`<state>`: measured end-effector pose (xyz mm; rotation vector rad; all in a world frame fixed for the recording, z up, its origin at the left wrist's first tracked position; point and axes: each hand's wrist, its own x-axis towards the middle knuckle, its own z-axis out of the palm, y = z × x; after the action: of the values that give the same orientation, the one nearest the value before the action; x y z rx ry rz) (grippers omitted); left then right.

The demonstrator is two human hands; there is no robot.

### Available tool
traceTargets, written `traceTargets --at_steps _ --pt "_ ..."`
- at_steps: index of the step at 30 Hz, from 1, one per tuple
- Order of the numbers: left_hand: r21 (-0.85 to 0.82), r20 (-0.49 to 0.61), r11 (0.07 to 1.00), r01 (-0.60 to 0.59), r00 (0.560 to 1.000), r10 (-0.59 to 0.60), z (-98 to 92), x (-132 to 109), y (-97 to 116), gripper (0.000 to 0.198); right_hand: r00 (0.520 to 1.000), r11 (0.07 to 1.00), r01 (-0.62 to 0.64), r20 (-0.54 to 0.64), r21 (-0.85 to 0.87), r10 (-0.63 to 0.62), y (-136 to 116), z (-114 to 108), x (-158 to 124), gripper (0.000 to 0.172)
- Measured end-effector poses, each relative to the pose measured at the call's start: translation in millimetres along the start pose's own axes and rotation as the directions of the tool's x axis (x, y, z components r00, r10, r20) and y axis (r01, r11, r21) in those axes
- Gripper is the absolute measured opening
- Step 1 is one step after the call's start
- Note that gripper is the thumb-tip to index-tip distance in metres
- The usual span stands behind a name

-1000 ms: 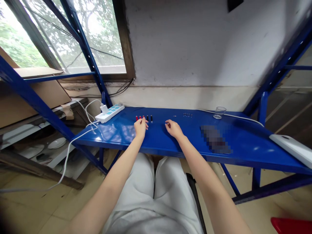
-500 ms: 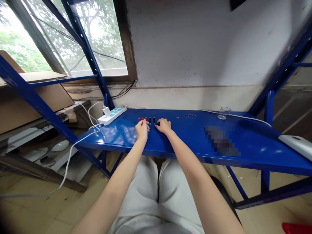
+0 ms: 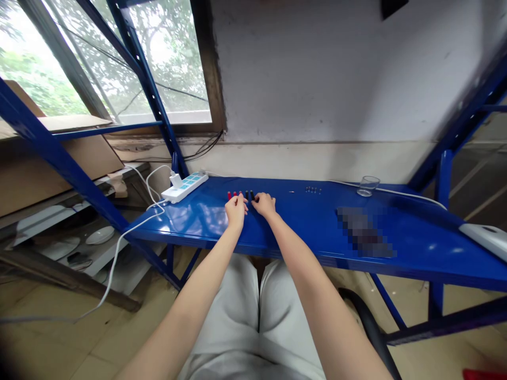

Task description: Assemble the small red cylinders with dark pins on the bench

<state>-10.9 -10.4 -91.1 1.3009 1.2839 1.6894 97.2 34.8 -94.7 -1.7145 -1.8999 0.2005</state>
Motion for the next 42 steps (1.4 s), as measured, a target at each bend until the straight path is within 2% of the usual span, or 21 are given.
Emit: traceTargets --at_steps 3,5,7,9,11,16,19,22,25,28,31,36,42 --pt "-0.014 0.046 0.999 -0.049 0.998 0.049 1.8 -2 4 0.03 0.997 0.997 0.079 -0.028 0.004 -0.079 1 -11 -9 0.015" --pt "-0.001 0.084 0.995 -0.103 0.991 0.102 3.5 -5 5 0.037 0.984 0.985 0.168 -0.063 -0.029 -0.169 3 -21 -19 0.015" --pt "0.02 0.168 0.988 -0.154 0.975 0.148 5.3 -6 4 0.039 0.969 0.973 0.226 -0.092 -0.054 -0.231 7 -29 -29 0.016" --pt "0.019 0.287 0.984 -0.177 0.944 0.164 6.9 -7 1 0.031 0.96 0.967 0.249 -0.124 -0.047 -0.253 13 -35 -39 0.014" --pt "0.004 0.369 0.987 -0.163 0.917 0.15 8.1 -7 -2 0.024 0.959 0.969 0.245 -0.151 0.023 -0.238 19 -39 -46 0.014" --pt "-0.013 0.386 0.995 -0.101 0.917 0.098 9.5 -5 -6 0.019 0.956 0.923 0.224 -0.257 0.312 -0.144 30 -39 -52 0.02" --pt "-0.021 0.427 0.996 -0.082 0.9 0.083 9.9 -5 -6 0.016 0.94 0.887 0.229 -0.328 0.402 -0.094 33 -39 -52 0.026" --pt "-0.047 0.455 0.997 -0.066 0.887 0.08 10.5 -5 -5 0.015 0.939 0.87 0.194 -0.342 0.454 -0.031 34 -41 -53 0.031" --pt "-0.073 0.472 0.996 -0.055 0.878 0.083 11.1 -5 -5 0.017 0.94 0.907 0.109 -0.339 0.406 0.038 34 -44 -57 0.033" --pt "-0.09 0.49 0.995 -0.035 0.868 0.074 11.5 -5 -7 0.021 0.954 0.956 0.055 -0.297 0.288 0.034 31 -46 -61 0.046" --pt "-0.096 0.507 0.995 -0.029 0.859 0.074 10.8 -6 -7 0.025 0.958 0.976 0.082 -0.285 0.204 -0.021 30 -46 -62 0.052" --pt "-0.081 0.517 0.996 -0.043 0.852 0.078 8.8 -9 -1 0.033 0.939 0.98 0.116 -0.34 0.163 -0.054 29 -47 -62 0.057" --pt "-0.088 0.527 0.996 -0.011 0.848 0.056 9.7 -9 3 0.027 0.932 0.984 0.131 -0.354 0.123 -0.08 28 -48 -62 0.06"
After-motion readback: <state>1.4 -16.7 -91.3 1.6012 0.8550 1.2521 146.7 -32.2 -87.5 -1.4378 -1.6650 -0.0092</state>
